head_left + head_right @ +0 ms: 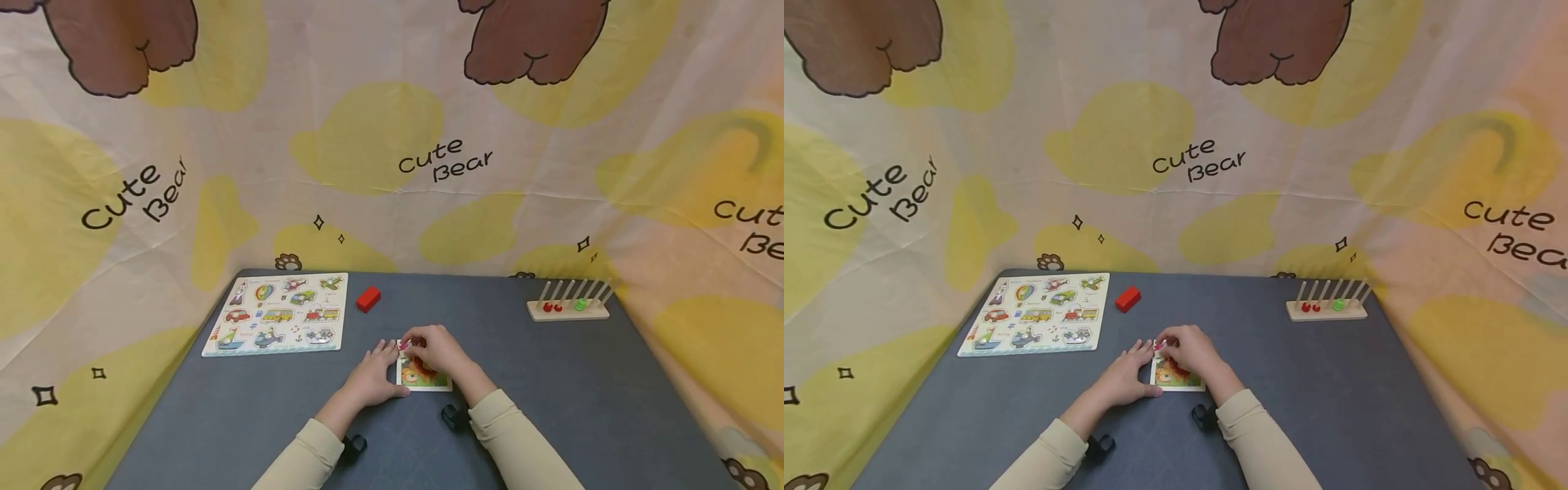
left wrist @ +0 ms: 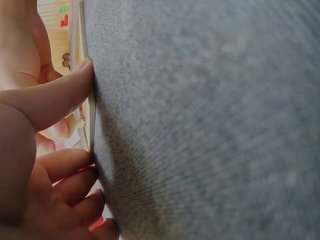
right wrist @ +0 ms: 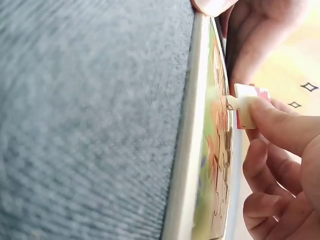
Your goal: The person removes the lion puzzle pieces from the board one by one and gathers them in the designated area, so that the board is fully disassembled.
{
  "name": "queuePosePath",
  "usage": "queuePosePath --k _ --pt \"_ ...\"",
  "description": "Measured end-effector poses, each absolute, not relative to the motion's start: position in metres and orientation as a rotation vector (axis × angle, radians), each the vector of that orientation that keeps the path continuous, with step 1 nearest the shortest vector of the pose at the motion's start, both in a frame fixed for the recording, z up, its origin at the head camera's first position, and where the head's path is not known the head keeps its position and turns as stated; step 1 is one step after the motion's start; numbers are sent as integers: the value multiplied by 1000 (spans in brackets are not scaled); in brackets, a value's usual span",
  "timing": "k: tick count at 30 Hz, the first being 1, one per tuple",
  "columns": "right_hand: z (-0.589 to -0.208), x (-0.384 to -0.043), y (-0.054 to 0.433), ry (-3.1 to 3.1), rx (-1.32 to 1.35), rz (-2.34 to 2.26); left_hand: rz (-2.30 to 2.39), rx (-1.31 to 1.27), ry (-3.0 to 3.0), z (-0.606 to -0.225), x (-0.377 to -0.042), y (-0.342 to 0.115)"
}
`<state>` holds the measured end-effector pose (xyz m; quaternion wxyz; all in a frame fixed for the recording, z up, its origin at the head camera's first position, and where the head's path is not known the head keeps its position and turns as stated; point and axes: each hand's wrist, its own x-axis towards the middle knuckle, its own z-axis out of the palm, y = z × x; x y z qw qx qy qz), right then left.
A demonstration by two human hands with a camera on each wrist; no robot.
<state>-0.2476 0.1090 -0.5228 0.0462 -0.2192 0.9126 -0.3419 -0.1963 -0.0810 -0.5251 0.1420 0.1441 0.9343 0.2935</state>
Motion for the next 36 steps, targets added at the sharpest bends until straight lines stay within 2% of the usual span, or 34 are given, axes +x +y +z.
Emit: queuePosePath --k 11,36 --pt "-514 -247 115 2766 -511 -1293 823 419 2709 -524 -196 -79" --pt "-496 -247 151 2788 -411 -1386 840 407 2708 -521 -194 -79"
